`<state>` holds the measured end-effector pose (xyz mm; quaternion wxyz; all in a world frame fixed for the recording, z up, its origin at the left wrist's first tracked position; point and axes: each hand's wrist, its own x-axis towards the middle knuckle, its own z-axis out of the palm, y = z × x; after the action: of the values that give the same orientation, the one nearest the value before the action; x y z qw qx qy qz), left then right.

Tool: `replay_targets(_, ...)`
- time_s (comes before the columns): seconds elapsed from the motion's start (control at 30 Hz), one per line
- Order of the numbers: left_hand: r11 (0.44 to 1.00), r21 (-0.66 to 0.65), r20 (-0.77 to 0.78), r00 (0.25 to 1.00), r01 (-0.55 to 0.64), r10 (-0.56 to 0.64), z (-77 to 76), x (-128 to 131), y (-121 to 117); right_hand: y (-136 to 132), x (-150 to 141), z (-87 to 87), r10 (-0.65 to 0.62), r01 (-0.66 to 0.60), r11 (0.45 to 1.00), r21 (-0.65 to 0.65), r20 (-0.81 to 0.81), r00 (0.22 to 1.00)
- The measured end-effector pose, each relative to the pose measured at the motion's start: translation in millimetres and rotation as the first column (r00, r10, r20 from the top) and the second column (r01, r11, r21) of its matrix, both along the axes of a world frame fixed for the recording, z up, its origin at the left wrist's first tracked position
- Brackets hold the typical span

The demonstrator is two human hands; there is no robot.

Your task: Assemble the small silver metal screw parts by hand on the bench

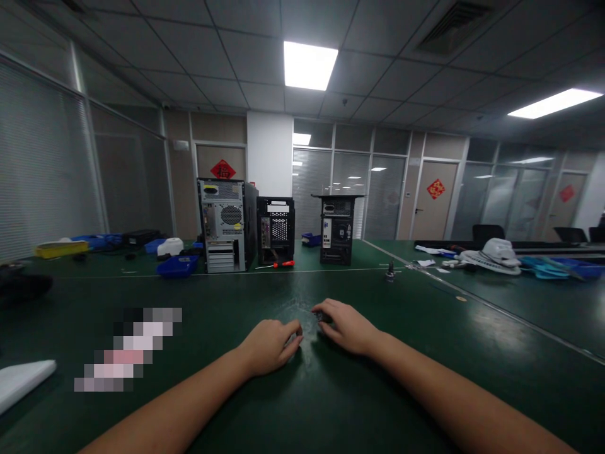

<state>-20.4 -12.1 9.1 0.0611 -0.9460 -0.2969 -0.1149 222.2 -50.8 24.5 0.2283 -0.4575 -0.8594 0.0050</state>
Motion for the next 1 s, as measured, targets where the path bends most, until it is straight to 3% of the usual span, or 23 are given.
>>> replay_targets(0.17, 1.0, -0.014, 0.028, 1.0, 0.003, -0.003, 0.6, 1, 0, -2, -3, -3.0, -0.001, -0.009, 0.999, -0.05, -0.181, 0.984)
replay_targets(0.37, 0.999, -0.002, 0.002, 0.999, 0.041, -0.041, 0.5, 0, 3, -15, -28, 0.8, 0.085, -0.085, 0.996, 0.0, 0.009, 0.996)
replay_targets(0.53, 0.995, -0.012, 0.016, 0.995, 0.099, -0.099, -1.3, -2, 6, -18, -37, 2.4, 0.024, -0.032, 0.998, 0.052, 0.137, 0.99)
replay_targets(0.7, 0.994, -0.005, 0.024, 0.994, 0.106, -0.106, -2.1, -2, 7, -18, -36, 3.8, 0.037, -0.06, 0.992, 0.11, 0.198, 0.98)
replay_targets(0.87, 0.998, -0.011, 0.011, 0.998, 0.061, -0.061, -0.2, 0, 4, -3, -17, 3.5, -0.077, 0.067, 0.991, 0.116, 0.078, 0.994)
replay_targets(1.0, 0.999, -0.012, 0.005, 0.999, 0.05, -0.05, 0.4, 1, 3, 25, 29, -1.6, -0.262, 0.265, 0.963, 0.041, -0.06, 0.963)
